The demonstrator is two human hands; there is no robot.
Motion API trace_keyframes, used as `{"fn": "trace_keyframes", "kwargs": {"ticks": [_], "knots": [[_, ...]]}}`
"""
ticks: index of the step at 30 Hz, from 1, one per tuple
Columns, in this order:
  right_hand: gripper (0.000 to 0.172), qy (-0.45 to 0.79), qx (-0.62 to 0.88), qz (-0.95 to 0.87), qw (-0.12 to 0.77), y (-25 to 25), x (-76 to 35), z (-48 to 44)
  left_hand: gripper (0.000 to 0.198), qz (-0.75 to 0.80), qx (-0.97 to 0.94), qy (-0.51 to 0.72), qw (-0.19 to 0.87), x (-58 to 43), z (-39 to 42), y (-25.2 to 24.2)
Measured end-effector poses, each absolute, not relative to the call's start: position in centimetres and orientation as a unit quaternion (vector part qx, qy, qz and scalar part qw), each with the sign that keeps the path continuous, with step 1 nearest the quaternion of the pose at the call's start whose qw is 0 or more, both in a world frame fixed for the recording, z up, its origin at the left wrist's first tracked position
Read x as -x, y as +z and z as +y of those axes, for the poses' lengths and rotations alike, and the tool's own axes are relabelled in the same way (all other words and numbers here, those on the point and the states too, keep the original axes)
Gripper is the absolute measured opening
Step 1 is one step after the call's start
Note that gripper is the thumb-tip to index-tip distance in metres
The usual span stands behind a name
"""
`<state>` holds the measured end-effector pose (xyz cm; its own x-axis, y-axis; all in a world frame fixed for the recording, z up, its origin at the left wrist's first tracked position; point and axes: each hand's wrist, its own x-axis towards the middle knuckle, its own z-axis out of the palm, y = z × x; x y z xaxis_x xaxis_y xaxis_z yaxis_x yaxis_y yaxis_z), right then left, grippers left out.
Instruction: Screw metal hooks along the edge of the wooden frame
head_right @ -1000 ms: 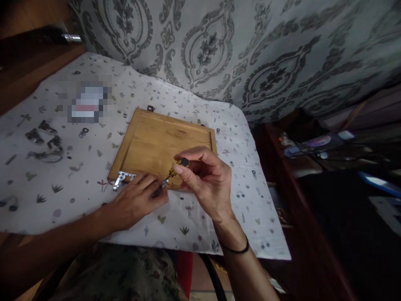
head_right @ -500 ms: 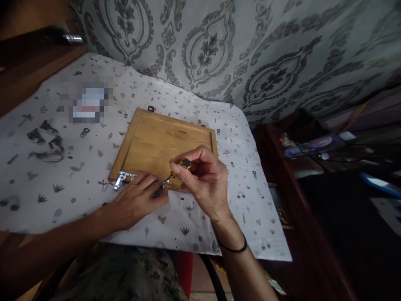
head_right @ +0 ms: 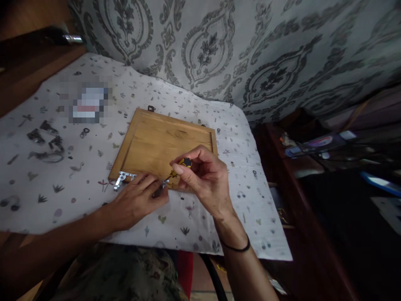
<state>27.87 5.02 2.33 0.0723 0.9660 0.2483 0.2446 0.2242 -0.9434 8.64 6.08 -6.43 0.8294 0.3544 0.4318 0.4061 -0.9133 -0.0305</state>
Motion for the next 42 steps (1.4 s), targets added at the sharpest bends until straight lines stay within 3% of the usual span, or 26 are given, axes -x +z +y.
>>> {"fn": "trace_keyframes", "kwargs": {"ticks": [5, 11, 17, 24, 30, 33, 37, 40, 42], "knots": [[0.028, 0.377, 0.515, -0.604, 0.477, 2.6, -28.5, 4.6, 0.015, -0.204, 0.953, -0.216, 0.064, -8.7, 6.0, -6.5], [0.029, 0.316, 0.513, -0.604, 0.521, 2.1, -28.1, 4.9, 0.015, -0.201, 0.952, -0.22, 0.069, -8.7, 6.1, -6.6], [0.027, 0.396, 0.502, -0.62, 0.455, 2.5, -28.8, 4.5, 0.012, -0.202, 0.951, -0.224, 0.073, -8.6, 6.1, -6.5], [0.024, 0.289, 0.503, -0.614, 0.535, 1.3, -28.6, 4.8, 0.012, -0.199, 0.95, -0.23, 0.074, -8.7, 6.1, -6.2], [0.03, 0.41, 0.482, -0.617, 0.468, 2.1, -29.4, 4.5, 0.012, -0.195, 0.95, -0.235, 0.064, -8.7, 6.2, -6.1], [0.019, 0.365, 0.494, -0.612, 0.498, 1.8, -29.2, 4.6, 0.012, -0.194, 0.949, -0.243, 0.06, -8.6, 6.2, -6.3], [0.026, 0.287, 0.486, -0.614, 0.552, 1.0, -28.8, 4.9, 0.015, -0.195, 0.95, -0.239, 0.06, -8.6, 6.2, -6.5], [0.022, 0.342, 0.476, -0.614, 0.529, 1.1, -29.0, 4.7, 0.013, -0.195, 0.949, -0.239, 0.063, -8.6, 6.2, -6.5], [0.028, 0.385, 0.467, -0.619, 0.501, 1.5, -29.4, 4.4, 0.012, -0.194, 0.95, -0.238, 0.062, -8.6, 6.2, -6.4]]}}
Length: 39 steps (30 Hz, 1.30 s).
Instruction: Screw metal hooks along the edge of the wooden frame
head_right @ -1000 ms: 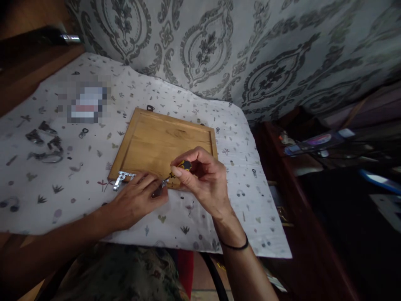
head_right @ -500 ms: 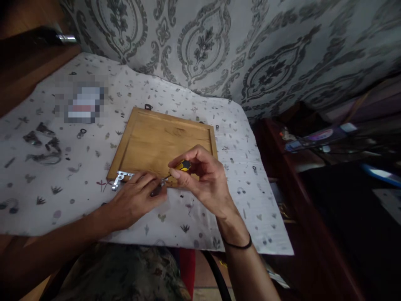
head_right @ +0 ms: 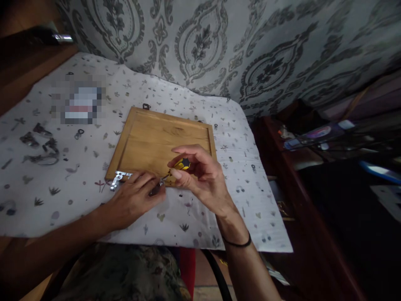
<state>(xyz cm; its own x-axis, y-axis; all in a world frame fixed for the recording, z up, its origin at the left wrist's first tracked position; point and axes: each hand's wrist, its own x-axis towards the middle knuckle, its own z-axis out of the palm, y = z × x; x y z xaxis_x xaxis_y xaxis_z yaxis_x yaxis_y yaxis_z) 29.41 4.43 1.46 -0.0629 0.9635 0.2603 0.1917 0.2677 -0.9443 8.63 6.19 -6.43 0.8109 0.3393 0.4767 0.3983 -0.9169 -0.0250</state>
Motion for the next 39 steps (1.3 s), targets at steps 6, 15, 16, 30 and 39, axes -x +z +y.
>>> {"fn": "trace_keyframes", "kwargs": {"ticks": [6, 15, 16, 30, 39], "knots": [[0.018, 0.382, 0.48, -0.612, 0.5, 1.9, -29.6, 4.3, 0.016, -0.188, 0.95, -0.243, 0.06, -8.6, 6.2, -6.3], [0.01, 0.262, 0.504, -0.588, 0.576, 1.8, -28.4, 3.6, 0.017, -0.189, 0.949, -0.241, 0.07, -8.6, 6.2, -6.3], [0.009, 0.251, 0.508, -0.584, 0.582, 1.9, -28.4, 3.4, 0.017, -0.189, 0.949, -0.241, 0.072, -8.6, 6.2, -6.3], [0.012, 0.269, 0.546, -0.575, 0.546, 0.9, -28.2, 3.4, 0.015, -0.196, 0.95, -0.232, 0.075, -8.8, 6.2, -6.2], [0.012, 0.248, 0.553, -0.594, 0.529, 1.1, -27.9, 3.2, 0.018, -0.201, 0.949, -0.235, 0.063, -8.8, 6.0, -6.9]]}}
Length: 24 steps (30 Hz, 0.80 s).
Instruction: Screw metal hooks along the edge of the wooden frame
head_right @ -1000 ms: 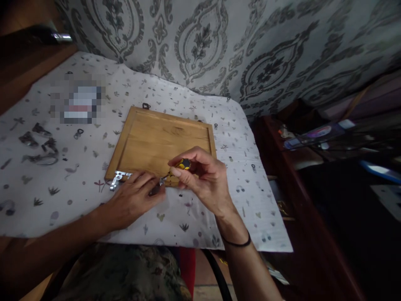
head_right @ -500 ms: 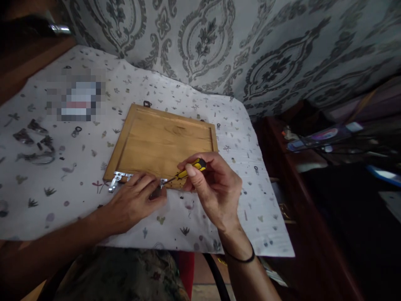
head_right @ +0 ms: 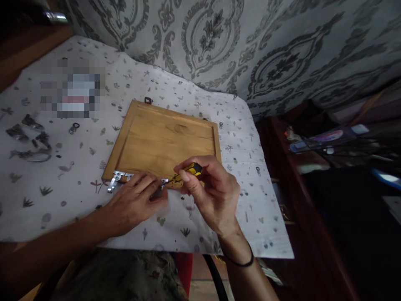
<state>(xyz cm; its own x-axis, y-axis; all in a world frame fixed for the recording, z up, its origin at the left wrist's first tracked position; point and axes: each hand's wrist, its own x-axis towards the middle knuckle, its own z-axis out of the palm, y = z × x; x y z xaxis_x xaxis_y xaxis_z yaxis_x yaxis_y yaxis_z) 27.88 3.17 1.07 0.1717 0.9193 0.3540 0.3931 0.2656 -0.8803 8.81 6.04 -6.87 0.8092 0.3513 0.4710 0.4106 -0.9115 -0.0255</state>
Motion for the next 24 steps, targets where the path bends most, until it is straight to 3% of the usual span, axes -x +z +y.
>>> {"fn": "trace_keyframes", "kwargs": {"ticks": [6, 10, 13, 16, 20, 24], "knots": [[0.023, 0.272, 0.529, -0.585, 0.551, 0.77, -27.85, 3.41, 0.021, -0.196, 0.953, -0.224, 0.059, -8.82, 6.11, -6.71], [0.029, 0.329, 0.525, -0.591, 0.516, 1.27, -28.3, 3.31, 0.021, -0.195, 0.949, -0.237, 0.071, -8.83, 6.11, -6.47], [0.025, 0.341, 0.524, -0.606, 0.492, 1.61, -28.47, 3.12, 0.021, -0.196, 0.949, -0.235, 0.071, -8.82, 6.09, -6.53], [0.014, 0.307, 0.512, -0.608, 0.524, 1.46, -28.23, 3.18, 0.021, -0.198, 0.951, -0.228, 0.07, -8.82, 6.1, -6.69], [0.02, 0.306, 0.509, -0.588, 0.549, 1.21, -27.97, 3.4, 0.022, -0.199, 0.952, -0.224, 0.068, -8.85, 6.09, -6.74], [0.024, 0.34, 0.511, -0.602, 0.511, 1.59, -28.31, 3.26, 0.021, -0.199, 0.95, -0.231, 0.065, -8.87, 6.05, -6.71]]}}
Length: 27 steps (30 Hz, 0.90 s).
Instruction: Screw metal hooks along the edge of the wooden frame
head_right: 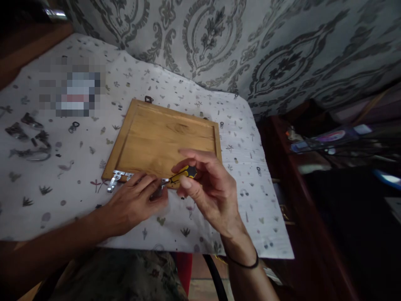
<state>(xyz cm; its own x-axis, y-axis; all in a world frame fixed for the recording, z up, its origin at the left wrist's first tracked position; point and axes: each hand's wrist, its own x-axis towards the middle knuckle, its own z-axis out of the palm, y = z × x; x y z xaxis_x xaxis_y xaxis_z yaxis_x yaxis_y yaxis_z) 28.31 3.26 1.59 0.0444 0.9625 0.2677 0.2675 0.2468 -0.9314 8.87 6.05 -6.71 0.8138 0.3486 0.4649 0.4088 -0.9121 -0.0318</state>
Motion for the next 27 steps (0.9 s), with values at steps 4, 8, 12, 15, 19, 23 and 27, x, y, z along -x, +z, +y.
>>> {"fn": "trace_keyframes", "kwargs": {"ticks": [4, 8, 12, 15, 19, 23, 27], "knots": [[0.013, 0.306, 0.514, -0.621, 0.506, 1.6, -28.4, 3.2, 0.022, -0.196, 0.951, -0.231, 0.065, -8.8, 6.1, -6.7], [0.016, 0.247, 0.519, -0.624, 0.529, 1.2, -28.2, 3.3, 0.025, -0.196, 0.95, -0.233, 0.064, -8.8, 6.1, -6.6], [0.02, 0.313, 0.521, -0.632, 0.481, 1.5, -28.6, 3.2, 0.024, -0.204, 0.949, -0.23, 0.067, -8.8, 6.0, -6.7], [0.024, 0.366, 0.512, -0.632, 0.452, 1.7, -28.9, 3.2, 0.025, -0.203, 0.952, -0.22, 0.067, -8.8, 6.0, -6.7], [0.015, 0.283, 0.532, -0.631, 0.489, 1.2, -28.5, 3.4, 0.023, -0.199, 0.949, -0.234, 0.073, -8.8, 6.1, -6.5], [0.017, 0.229, 0.53, -0.639, 0.508, 0.4, -28.1, 3.4, 0.02, -0.199, 0.948, -0.238, 0.073, -8.9, 6.1, -6.4], [0.025, 0.27, 0.533, -0.649, 0.471, 0.8, -28.6, 3.3, 0.02, -0.2, 0.948, -0.237, 0.07, -8.9, 6.1, -6.5]]}}
